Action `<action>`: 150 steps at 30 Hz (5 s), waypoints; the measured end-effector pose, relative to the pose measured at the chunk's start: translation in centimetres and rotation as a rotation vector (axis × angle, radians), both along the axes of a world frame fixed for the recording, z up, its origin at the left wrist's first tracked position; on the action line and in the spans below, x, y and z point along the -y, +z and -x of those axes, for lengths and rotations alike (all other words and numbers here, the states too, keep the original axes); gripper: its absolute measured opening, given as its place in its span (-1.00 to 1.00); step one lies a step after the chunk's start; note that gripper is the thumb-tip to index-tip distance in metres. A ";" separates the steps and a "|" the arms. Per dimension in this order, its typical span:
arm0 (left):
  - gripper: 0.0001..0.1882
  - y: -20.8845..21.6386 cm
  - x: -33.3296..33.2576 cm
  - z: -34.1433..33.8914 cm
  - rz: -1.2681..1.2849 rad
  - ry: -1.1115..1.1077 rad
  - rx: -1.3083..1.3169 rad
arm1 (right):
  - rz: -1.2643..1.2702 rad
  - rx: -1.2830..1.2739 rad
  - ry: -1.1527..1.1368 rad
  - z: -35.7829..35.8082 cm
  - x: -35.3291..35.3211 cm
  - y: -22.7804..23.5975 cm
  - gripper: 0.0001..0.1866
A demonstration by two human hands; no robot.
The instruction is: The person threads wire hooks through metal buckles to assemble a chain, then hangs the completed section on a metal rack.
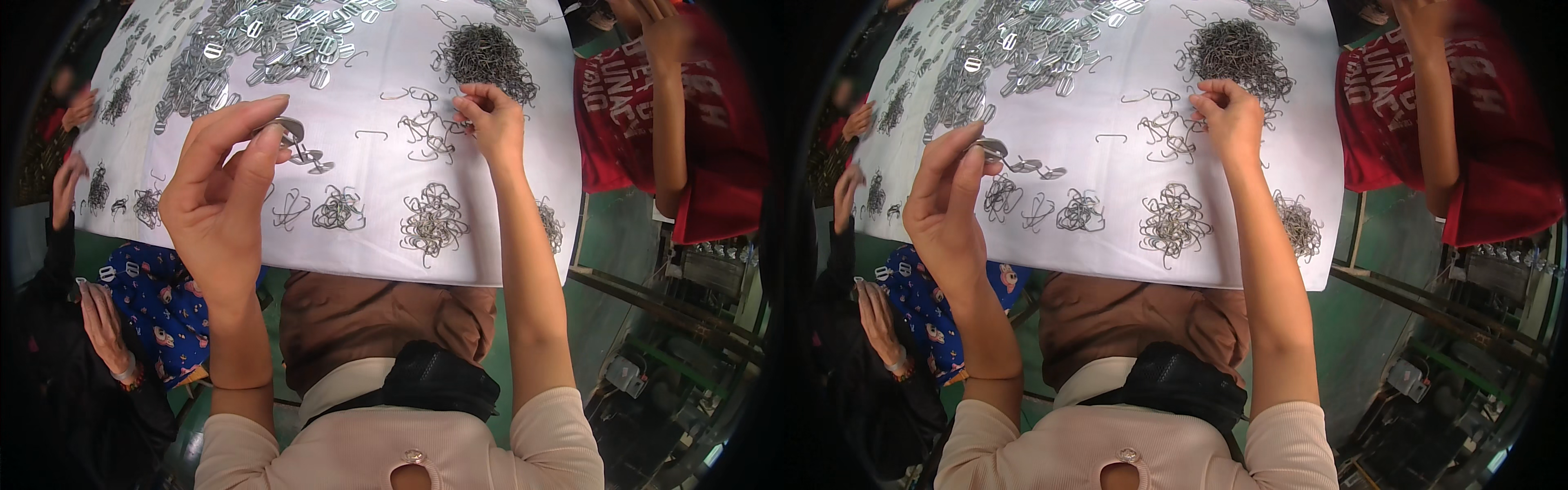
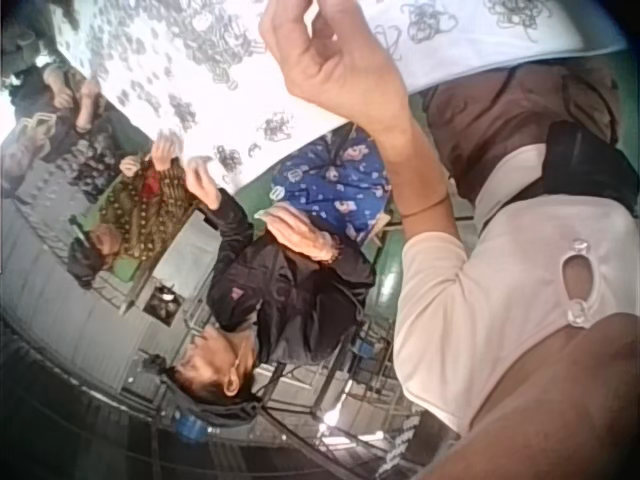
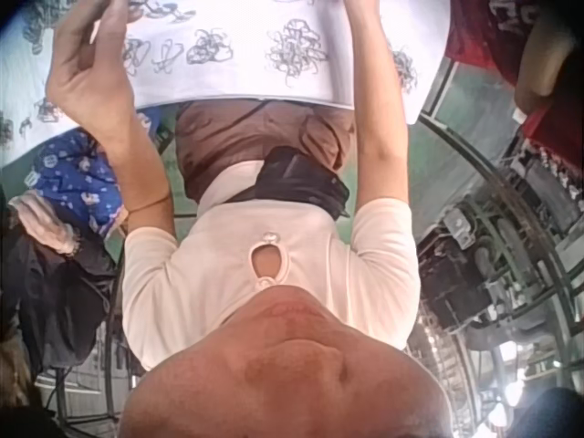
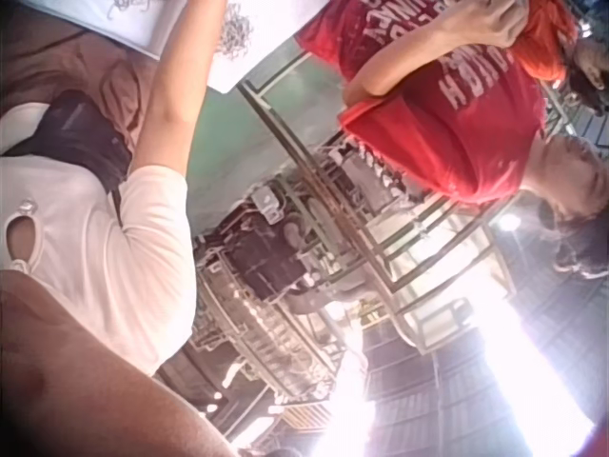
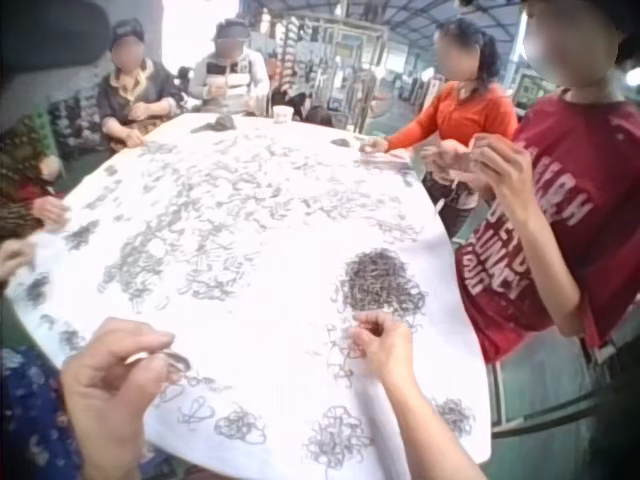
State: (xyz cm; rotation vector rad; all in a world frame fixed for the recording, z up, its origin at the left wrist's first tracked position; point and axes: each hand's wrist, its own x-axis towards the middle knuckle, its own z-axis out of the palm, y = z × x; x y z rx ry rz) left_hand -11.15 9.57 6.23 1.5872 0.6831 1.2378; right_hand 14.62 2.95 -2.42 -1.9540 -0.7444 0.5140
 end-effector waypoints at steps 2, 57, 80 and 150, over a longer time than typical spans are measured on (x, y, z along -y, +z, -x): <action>-0.81 0.1 0.2 0.0 0.007 -0.004 0.002 | -0.018 -0.148 -0.011 0.3 1.4 0.5 -0.88; -0.77 0.0 0.1 -1.7 -0.011 0.020 -0.097 | 0.252 0.448 0.152 -1.1 2.2 -0.4 -0.88; -0.81 0.5 0.7 -1.6 0.006 0.003 -0.060 | 0.180 0.352 0.313 -3.4 5.6 -0.1 -0.75; -0.73 -11.7 -15.9 -6.9 -0.258 0.231 -0.842 | -0.778 -0.281 0.070 8.2 2.0 11.5 -0.82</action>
